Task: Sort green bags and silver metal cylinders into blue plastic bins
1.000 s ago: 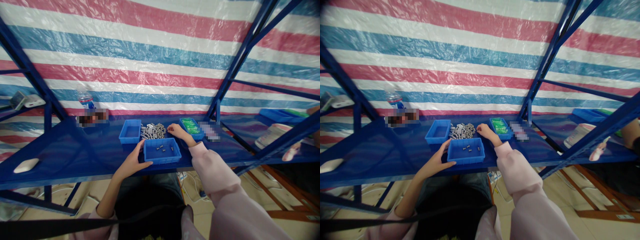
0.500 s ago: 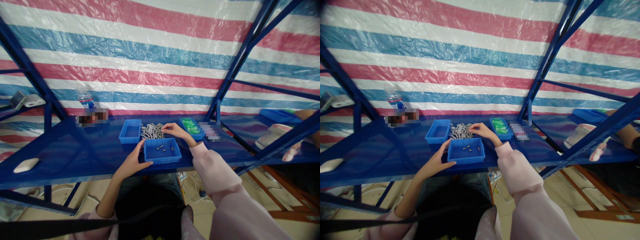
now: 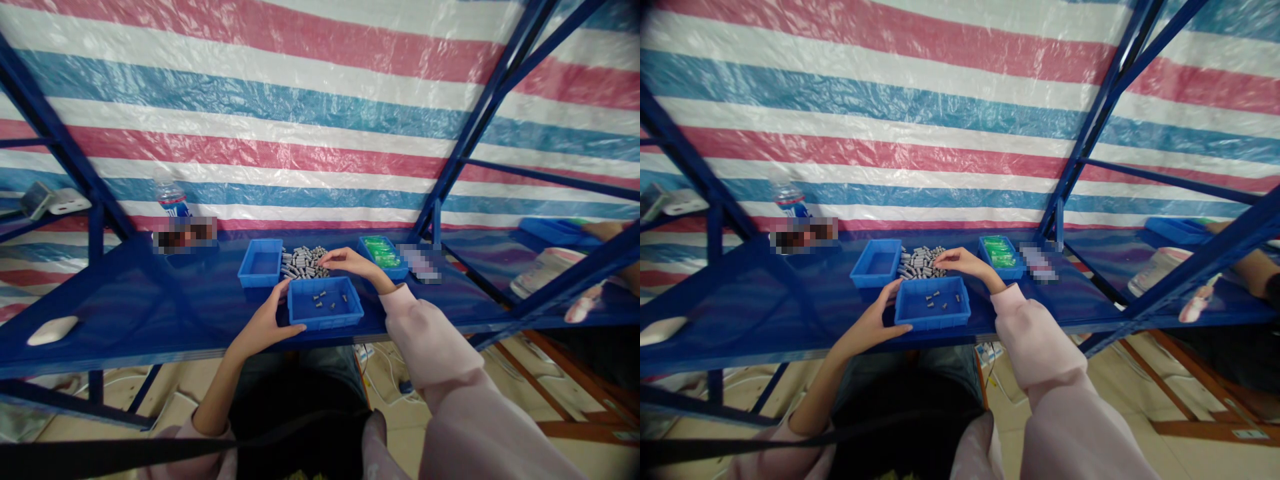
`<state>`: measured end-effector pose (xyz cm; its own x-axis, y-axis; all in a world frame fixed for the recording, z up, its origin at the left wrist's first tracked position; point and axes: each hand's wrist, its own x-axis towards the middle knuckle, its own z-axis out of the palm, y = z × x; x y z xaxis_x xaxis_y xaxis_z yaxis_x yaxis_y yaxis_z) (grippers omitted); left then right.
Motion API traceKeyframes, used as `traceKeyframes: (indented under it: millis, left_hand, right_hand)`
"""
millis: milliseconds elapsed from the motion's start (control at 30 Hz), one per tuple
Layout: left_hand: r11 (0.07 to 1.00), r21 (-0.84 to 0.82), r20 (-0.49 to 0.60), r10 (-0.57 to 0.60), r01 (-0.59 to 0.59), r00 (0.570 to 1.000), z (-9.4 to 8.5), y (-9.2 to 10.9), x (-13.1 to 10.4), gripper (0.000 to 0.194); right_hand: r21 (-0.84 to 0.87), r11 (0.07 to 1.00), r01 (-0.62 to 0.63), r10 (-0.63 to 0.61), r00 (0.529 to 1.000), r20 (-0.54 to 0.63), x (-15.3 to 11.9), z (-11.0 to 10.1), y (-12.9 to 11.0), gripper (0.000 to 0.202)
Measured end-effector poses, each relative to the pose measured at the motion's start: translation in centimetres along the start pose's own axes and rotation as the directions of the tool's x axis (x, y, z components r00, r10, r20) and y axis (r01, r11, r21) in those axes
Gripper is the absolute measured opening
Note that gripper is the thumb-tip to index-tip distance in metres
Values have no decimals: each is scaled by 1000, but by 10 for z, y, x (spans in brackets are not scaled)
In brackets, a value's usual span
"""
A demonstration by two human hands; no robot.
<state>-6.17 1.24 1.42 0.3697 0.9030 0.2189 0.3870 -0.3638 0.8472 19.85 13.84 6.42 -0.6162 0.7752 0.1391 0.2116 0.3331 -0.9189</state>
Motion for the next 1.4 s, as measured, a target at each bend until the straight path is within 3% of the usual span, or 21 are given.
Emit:
traceKeyframes:
  millis: [67,133,200,300,600,867,1067,1200,1400]
  left_hand:
    - [1000,20,18,20,-21,1000,-1,2,-1,95]
    - [998,58,54,27,-30,998,-3,4,-1,97]
    - [994,106,85,27,-36,996,-5,7,-2,99]
    - [987,152,103,30,-46,994,-6,10,-3,98]
    - [982,172,135,49,-72,990,-8,10,-3,100]
    - [984,163,132,55,-77,990,-7,9,-3,98]
    - [985,155,127,62,-81,990,-6,8,-2,97]
    - [984,161,123,56,-76,991,-6,7,-2,98]
    - [983,161,123,65,-85,990,-6,7,-2,98]
  right_hand:
    - [-61,998,-26,22,998,-66,2,-3,3,35]
    - [-99,990,-99,94,994,-51,3,-7,6,39]
    - [-109,973,-204,211,975,66,2,-11,8,43]
    - [-96,943,-318,333,907,259,-1,-12,7,45]
    - [144,879,-454,333,802,496,-2,1,9,46]
    - [99,947,-306,246,888,389,4,-4,16,44]
    - [-84,992,-93,101,990,98,9,9,27,43]
    - [-302,953,35,-48,998,-37,13,18,33,37]
    - [-504,843,186,-183,982,56,14,19,30,22]
